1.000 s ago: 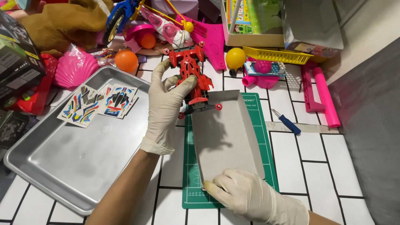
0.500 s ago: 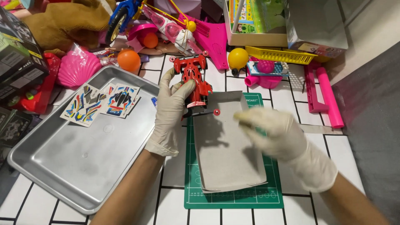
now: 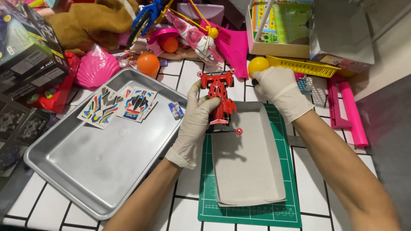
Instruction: The person uses a screwdriver to tighten screws on a red toy car chassis placed on a green cutting mat. They then place the car into a cardboard box, add sticker sheets, and close the box. Finally, they pick up a second toy car box and place it on the mat.
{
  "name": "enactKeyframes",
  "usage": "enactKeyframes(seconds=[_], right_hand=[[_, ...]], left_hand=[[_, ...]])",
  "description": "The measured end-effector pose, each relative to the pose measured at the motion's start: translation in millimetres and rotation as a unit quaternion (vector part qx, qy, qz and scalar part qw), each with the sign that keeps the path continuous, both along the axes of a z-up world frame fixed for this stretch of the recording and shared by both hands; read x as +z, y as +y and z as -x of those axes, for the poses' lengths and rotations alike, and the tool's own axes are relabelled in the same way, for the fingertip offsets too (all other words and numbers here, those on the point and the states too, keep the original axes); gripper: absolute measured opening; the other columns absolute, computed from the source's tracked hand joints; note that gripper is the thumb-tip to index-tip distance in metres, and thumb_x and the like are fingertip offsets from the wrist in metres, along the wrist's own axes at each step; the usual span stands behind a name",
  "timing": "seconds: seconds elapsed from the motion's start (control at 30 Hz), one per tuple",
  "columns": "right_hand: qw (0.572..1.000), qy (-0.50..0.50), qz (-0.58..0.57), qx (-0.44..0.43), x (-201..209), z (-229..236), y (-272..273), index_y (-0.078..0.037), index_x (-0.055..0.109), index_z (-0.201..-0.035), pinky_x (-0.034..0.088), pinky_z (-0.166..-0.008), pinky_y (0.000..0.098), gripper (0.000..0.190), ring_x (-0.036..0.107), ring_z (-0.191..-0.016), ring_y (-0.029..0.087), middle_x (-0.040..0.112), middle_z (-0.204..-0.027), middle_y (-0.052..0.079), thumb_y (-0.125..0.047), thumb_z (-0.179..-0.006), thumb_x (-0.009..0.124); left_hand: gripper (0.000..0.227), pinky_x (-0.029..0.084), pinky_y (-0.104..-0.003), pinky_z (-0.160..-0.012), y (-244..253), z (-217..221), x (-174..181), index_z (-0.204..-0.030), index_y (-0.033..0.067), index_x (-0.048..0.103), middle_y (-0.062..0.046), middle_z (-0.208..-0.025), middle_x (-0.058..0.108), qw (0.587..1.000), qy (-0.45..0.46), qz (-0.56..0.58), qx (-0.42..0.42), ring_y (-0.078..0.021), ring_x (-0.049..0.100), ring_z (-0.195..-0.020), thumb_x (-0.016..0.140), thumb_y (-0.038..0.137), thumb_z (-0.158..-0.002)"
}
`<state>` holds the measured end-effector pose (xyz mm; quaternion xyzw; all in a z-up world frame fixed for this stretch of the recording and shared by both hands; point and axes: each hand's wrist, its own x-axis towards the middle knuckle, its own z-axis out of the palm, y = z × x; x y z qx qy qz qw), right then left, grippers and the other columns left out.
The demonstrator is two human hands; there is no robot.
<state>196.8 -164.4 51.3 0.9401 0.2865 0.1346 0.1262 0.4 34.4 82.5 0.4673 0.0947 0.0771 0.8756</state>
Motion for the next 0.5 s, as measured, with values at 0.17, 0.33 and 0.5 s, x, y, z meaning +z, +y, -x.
enactKeyframes(seconds=[0.17, 0.33, 0.5], right_hand=[[0.999, -0.031, 0.025, 0.019, -39, -28, 7, -0.026, 0.072, -0.092, 0.060, -0.073, 0.0481, 0.007, 0.076, -0.081, 0.033, 0.073, -0.079, 0.007, -0.027, -0.087, 0.068], [0.998, -0.041, 0.038, 0.017, -48, -32, 8, -0.023, 0.073, -0.087, 0.060, -0.070, 0.0480, 0.004, 0.076, -0.079, 0.034, 0.072, -0.077, 0.008, -0.023, -0.086, 0.069], [0.999, -0.022, 0.032, 0.022, -35, -25, 11, -0.020, 0.077, -0.091, 0.060, -0.071, 0.0502, 0.011, 0.077, -0.082, 0.037, 0.074, -0.080, 0.011, -0.019, -0.089, 0.066]], left_hand=[[0.085, 0.060, -0.036, -0.081, 5, -13, -21, -0.159, 0.0097, 0.023, -0.018, -0.116, 0.055, 1.000, -0.017, -0.016, 0.000, -0.0247, 0.063, -0.101, 0.069, 0.015, -0.088], [0.090, 0.060, -0.037, -0.083, 1, -4, -10, -0.161, 0.0085, 0.017, -0.021, -0.119, 0.055, 0.999, -0.021, -0.032, -0.004, -0.0245, 0.061, -0.101, 0.068, 0.014, -0.087], [0.091, 0.058, -0.038, -0.085, 1, -9, -21, -0.162, 0.0075, 0.015, -0.023, -0.121, 0.056, 0.999, -0.022, -0.045, -0.004, -0.0254, 0.060, -0.104, 0.066, 0.017, -0.087]])
